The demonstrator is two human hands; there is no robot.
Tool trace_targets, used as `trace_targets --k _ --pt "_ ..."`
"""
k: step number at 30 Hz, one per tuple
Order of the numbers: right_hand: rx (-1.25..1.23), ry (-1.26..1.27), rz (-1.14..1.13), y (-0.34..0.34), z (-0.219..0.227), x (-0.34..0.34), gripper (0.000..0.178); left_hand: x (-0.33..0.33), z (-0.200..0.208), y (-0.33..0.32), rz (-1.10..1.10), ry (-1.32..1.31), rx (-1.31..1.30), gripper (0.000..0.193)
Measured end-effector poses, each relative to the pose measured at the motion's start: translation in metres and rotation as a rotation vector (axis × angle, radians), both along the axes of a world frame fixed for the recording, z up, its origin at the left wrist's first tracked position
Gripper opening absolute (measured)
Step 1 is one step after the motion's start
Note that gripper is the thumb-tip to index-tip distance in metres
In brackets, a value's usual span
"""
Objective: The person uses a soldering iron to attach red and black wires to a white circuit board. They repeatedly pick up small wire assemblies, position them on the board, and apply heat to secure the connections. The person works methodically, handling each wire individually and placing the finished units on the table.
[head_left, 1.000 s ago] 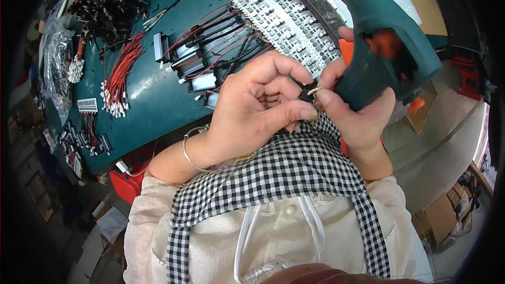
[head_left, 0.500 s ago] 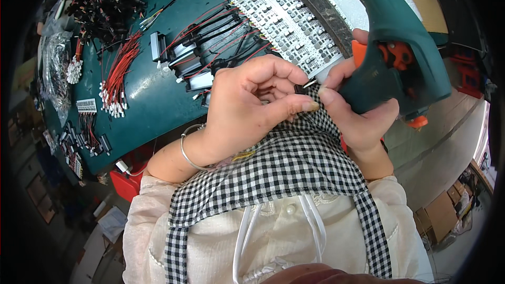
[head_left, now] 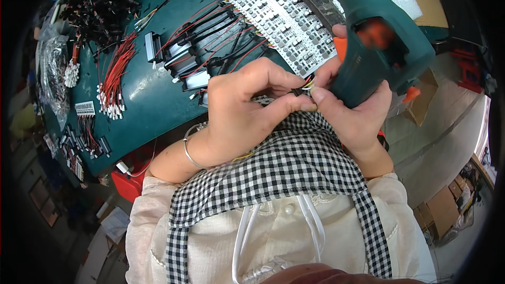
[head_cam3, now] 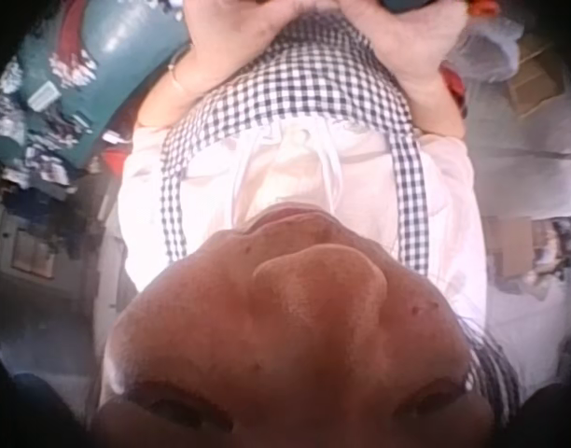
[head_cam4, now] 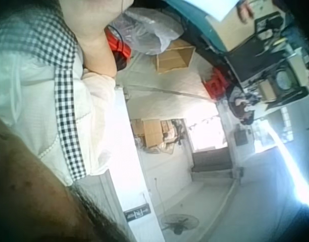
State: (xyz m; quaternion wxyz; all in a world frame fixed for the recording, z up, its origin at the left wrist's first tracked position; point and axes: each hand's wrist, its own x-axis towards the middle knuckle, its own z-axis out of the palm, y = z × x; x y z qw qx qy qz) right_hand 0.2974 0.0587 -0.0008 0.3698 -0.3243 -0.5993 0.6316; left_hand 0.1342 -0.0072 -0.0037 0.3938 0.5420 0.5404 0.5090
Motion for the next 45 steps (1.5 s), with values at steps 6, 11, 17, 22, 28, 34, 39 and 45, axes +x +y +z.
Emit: trace_targets --k 6,11,17,22,28,34,39,45 --pt "0.213 -0.056 0.029 -0.002 -0.013 0.002 0.067 -0.003 0.007 0.002 0.018 -0.652 -0.319 0.024" --pt "0.233 -0.05 0.006 0.001 -0.01 0.008 0.068 -0.004 0.008 0.001 -0.001 -0.523 -0.35 0.021" --pt "0.185 -0.06 -0.059 -0.001 0.004 0.038 0.069 -0.017 -0.007 0.0 0.015 0.082 -0.23 0.021" --pt "-0.104 0.122 -0.1 -0.006 0.005 0.069 0.075 -0.017 -0.005 0.008 0.094 0.414 -0.046 0.015" --pt "-0.248 0.226 0.013 -0.008 0.004 0.112 0.073 -0.015 -0.018 0.009 0.103 0.687 0.05 0.018" --pt "-0.219 0.171 0.071 -0.011 -0.002 0.123 0.075 -0.016 -0.026 0.011 0.151 0.689 0.09 0.018" --pt "-0.225 0.083 0.05 -0.019 -0.007 0.125 0.073 -0.018 -0.026 0.01 0.159 0.678 0.081 0.018" --pt "-0.239 0.037 0.073 -0.018 -0.001 0.11 0.07 -0.019 -0.031 0.012 0.157 0.655 0.091 0.018"
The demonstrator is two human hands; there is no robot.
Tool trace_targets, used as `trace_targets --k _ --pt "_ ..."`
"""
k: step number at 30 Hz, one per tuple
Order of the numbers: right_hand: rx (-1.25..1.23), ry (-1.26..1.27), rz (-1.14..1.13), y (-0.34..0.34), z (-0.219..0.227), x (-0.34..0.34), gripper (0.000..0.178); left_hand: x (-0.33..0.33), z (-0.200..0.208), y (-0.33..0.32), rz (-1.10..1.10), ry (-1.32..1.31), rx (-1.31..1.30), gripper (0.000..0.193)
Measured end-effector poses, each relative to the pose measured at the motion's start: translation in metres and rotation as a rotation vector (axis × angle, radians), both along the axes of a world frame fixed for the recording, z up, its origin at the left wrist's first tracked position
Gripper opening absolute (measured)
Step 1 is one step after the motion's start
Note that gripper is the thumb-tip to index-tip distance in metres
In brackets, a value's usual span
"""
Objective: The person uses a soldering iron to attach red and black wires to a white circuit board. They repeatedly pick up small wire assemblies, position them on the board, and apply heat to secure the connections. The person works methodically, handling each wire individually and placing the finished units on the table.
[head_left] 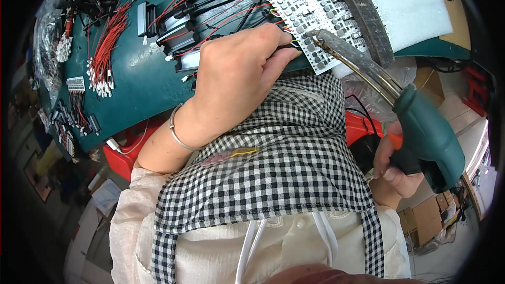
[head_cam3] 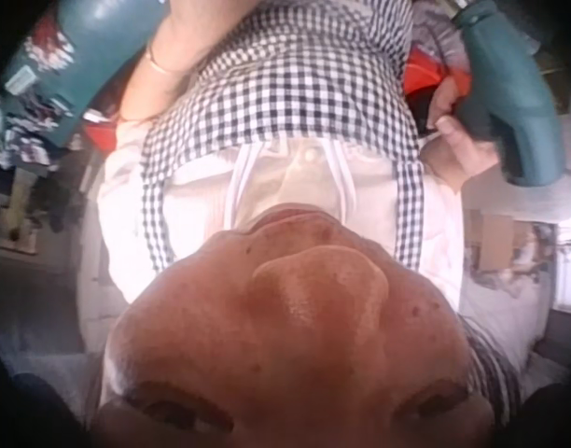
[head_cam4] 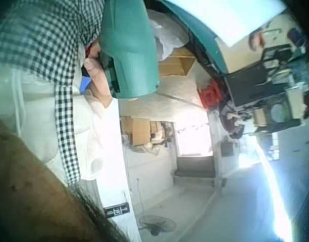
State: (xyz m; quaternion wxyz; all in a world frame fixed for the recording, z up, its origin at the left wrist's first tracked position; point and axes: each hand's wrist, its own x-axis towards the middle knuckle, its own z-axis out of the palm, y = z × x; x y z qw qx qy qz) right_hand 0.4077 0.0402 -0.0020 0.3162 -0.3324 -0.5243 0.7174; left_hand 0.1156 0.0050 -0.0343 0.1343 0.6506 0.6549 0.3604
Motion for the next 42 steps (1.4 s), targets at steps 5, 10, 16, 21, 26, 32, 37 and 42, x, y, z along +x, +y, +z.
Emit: trace_targets --k 5,10,16,21,26,32,37,42 --pt "0.006 -0.007 -0.047 -0.002 0.002 -0.009 0.06 0.0 -0.001 0.0 -0.01 0.016 0.003 0.017" --pt "0.017 0.043 -0.083 -0.001 -0.003 -0.013 0.053 0.0 0.0 0.0 -0.011 0.017 0.001 0.017" --pt "-0.043 -0.083 -0.201 -0.009 0.007 -0.023 0.05 0.0 -0.001 0.0 -0.003 0.044 0.005 0.018" --pt "-0.005 -0.148 -0.278 -0.012 0.008 -0.029 0.048 -0.001 0.002 0.0 -0.002 0.056 -0.018 0.018" --pt "0.02 -0.021 -0.201 -0.011 -0.01 -0.009 0.051 0.003 0.0 0.001 0.001 0.059 -0.008 0.018" --pt "-0.138 0.091 0.162 0.023 0.012 0.007 0.071 0.001 0.002 0.002 0.001 0.049 -0.012 0.018" --pt "-0.104 0.036 0.136 0.016 0.012 0.013 0.07 0.002 0.004 0.001 0.013 0.049 -0.025 0.019" --pt "-0.058 -0.051 0.083 0.01 0.014 0.013 0.069 -0.002 -0.003 0.002 0.023 -0.131 -0.046 0.019"
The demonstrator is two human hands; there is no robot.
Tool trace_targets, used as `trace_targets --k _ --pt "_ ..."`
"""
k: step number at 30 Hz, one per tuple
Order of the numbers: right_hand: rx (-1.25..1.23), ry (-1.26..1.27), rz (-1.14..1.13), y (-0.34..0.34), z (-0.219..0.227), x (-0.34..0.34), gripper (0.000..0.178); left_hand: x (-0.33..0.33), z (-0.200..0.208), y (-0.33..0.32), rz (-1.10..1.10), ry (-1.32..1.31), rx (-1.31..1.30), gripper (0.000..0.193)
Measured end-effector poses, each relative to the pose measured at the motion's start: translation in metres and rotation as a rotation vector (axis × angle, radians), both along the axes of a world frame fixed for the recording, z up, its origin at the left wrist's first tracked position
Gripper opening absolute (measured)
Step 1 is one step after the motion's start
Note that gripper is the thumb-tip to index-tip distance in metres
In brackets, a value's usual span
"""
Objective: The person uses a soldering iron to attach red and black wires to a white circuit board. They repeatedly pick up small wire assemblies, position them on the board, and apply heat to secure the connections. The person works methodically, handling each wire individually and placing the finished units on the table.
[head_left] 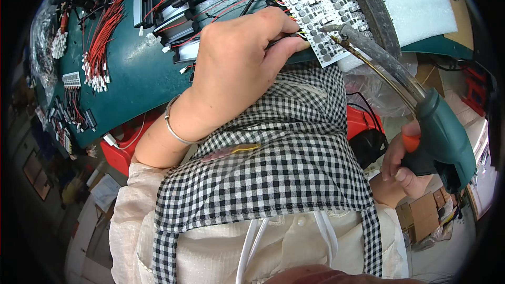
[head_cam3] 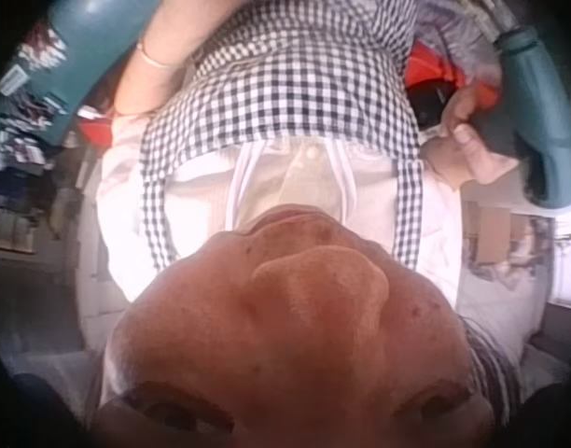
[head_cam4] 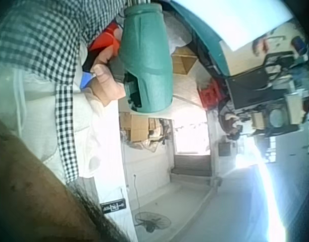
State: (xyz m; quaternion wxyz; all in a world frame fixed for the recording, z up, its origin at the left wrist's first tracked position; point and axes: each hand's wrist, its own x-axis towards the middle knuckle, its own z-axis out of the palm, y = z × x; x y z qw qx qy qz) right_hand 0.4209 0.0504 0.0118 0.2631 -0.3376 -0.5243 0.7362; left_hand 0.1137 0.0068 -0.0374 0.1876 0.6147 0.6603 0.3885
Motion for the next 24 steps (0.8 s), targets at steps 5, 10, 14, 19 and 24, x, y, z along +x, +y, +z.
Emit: trace_targets --k 5,10,14,19,24 --pt "0.023 0.032 0.024 -0.004 -0.01 0.007 0.068 0.003 0.002 0.0 -0.054 0.089 0.039 0.018" --pt "0.038 -0.01 -0.131 -0.014 -0.009 -0.005 0.058 -0.001 0.004 0.001 -0.089 0.118 0.039 0.017" --pt "0.033 -0.07 -0.302 -0.023 -0.006 -0.022 0.048 -0.004 0.005 0.002 -0.114 0.151 0.038 0.017" --pt "0.031 -0.063 -0.375 -0.027 -0.01 -0.025 0.052 -0.006 0.005 0.002 -0.123 0.158 0.018 0.016" --pt "0.086 -0.128 -0.347 -0.029 -0.007 -0.029 0.063 -0.004 0.006 0.002 -0.126 0.176 0.042 0.016"
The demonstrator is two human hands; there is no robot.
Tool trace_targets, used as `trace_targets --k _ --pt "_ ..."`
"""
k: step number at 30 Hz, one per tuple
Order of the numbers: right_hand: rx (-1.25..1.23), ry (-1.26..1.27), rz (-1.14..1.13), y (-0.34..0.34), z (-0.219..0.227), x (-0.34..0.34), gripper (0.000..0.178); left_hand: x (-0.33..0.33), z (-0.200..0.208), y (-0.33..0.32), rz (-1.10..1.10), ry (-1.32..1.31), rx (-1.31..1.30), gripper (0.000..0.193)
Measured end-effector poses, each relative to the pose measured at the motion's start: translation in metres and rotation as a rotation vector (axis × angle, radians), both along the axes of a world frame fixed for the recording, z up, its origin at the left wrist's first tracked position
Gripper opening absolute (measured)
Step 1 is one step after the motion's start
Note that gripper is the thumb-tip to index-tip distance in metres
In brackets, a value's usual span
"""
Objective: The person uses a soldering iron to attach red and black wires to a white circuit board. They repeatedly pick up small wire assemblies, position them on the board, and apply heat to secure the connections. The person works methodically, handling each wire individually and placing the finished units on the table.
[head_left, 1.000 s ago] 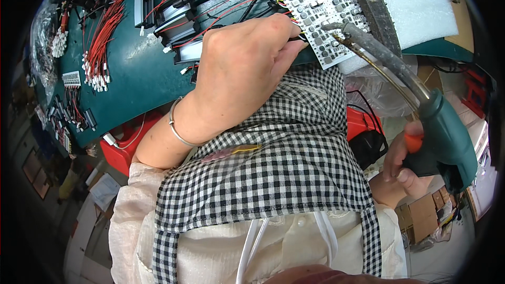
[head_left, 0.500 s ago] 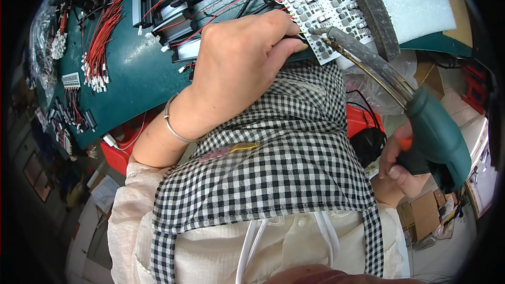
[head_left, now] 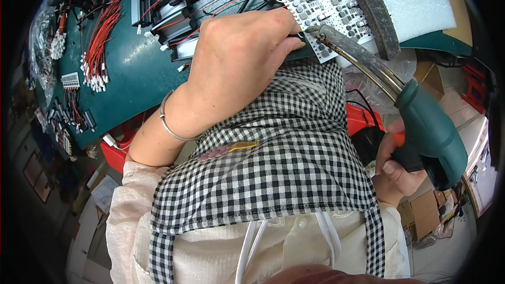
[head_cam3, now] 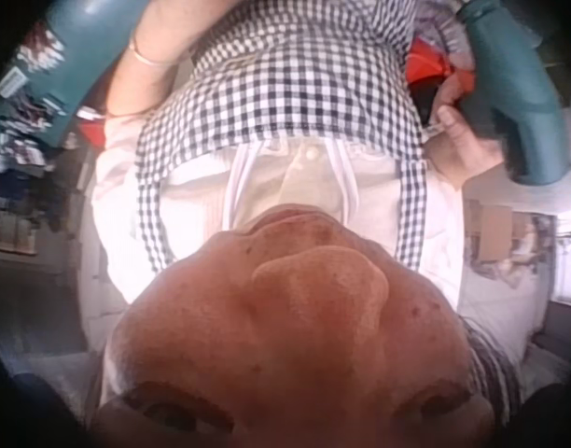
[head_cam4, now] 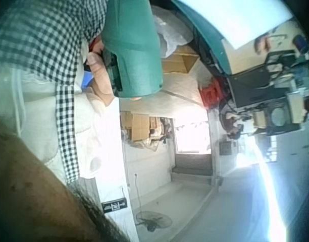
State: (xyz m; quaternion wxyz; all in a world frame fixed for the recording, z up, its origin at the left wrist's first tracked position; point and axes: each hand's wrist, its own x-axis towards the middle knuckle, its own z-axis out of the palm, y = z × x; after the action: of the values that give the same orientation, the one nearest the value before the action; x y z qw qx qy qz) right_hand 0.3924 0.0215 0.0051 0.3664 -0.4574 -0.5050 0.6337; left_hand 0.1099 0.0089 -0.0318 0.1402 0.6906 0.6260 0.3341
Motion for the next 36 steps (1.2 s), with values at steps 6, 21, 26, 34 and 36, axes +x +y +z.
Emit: trace_targets --k 6,21,26,34,36 --pt "0.023 -0.015 -0.088 0.0 0.005 -0.013 0.053 0.0 0.001 0.001 0.003 -0.006 0.015 0.015" --pt "-0.05 0.202 0.414 0.038 0.01 0.025 0.074 -0.001 0.002 0.002 -0.006 0.002 -0.008 0.015" --pt "-0.106 0.207 0.361 0.034 0.006 0.03 0.074 -0.001 -0.001 0.0 -0.005 -0.045 -0.052 0.019" --pt "-0.1 0.203 0.434 0.036 0.006 0.039 0.075 0.0 -0.003 0.002 0.082 -0.616 -0.415 0.016" --pt "-0.104 0.176 0.449 0.034 0.008 0.042 0.076 0.003 -0.002 -0.001 0.104 -0.569 -0.385 0.015"
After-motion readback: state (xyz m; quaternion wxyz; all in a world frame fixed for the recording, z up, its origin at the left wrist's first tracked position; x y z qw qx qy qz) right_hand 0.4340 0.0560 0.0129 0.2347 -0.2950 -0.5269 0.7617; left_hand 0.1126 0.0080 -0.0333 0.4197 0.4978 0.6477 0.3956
